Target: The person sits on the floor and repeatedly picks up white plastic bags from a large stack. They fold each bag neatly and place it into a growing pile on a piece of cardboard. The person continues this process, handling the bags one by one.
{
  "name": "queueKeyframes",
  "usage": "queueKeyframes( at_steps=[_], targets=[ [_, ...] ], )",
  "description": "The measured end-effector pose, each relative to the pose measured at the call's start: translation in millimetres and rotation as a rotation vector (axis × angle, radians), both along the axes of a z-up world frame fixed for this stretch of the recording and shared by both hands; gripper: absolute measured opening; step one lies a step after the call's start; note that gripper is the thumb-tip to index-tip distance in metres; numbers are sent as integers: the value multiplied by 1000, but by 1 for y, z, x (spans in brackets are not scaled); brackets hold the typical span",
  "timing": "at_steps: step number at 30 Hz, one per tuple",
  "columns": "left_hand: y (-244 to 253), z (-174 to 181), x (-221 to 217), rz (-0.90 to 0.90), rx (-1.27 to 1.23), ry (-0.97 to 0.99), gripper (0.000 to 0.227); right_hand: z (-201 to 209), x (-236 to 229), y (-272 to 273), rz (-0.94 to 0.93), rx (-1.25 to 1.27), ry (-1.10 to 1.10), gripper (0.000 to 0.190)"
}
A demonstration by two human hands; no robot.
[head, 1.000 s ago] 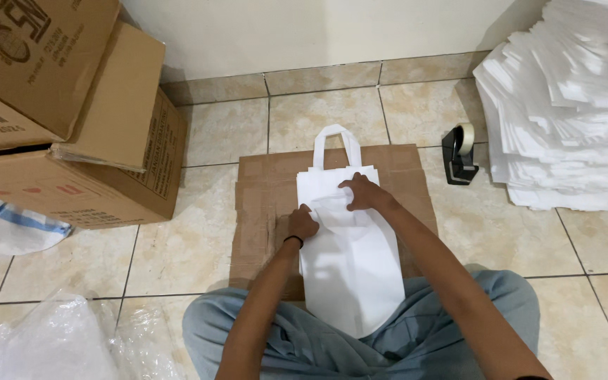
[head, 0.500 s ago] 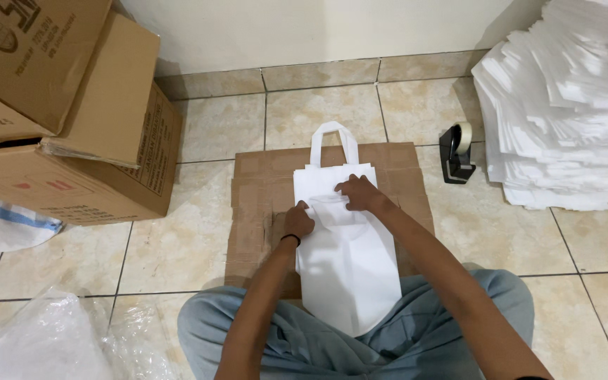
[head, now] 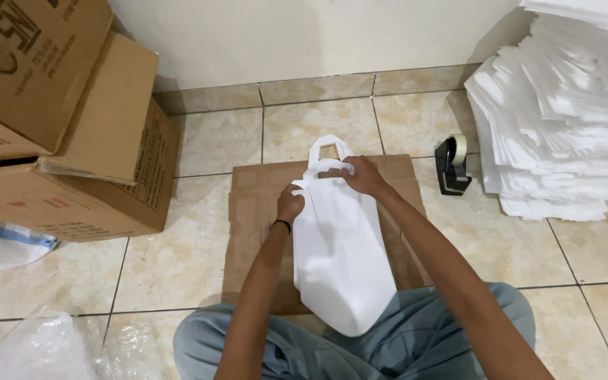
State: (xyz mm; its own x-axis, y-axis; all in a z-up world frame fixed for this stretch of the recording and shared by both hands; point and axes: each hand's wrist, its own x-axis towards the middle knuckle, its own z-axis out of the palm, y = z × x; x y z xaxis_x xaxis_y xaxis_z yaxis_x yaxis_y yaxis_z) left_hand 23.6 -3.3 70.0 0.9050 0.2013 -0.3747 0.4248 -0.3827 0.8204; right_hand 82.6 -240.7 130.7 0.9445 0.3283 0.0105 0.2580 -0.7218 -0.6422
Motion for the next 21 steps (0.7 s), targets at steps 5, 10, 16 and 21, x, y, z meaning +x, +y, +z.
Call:
queueKeyframes(
  at_steps=[5,10,16,21],
  targets=[
    [-1,16,27,-1,-31,-69,49,-7,22,1,-8,-4,-4,25],
    [-15,7,32,78,191,-109,40,-9,26,7,42,19,-47,28],
    [-49,20,-20,215,254,-294,56,53,-39,7,26,-24,163,93],
    [-50,-5,-49,34,404,-109,61,-30,-65,-4,-218,-20,281,95]
  ],
)
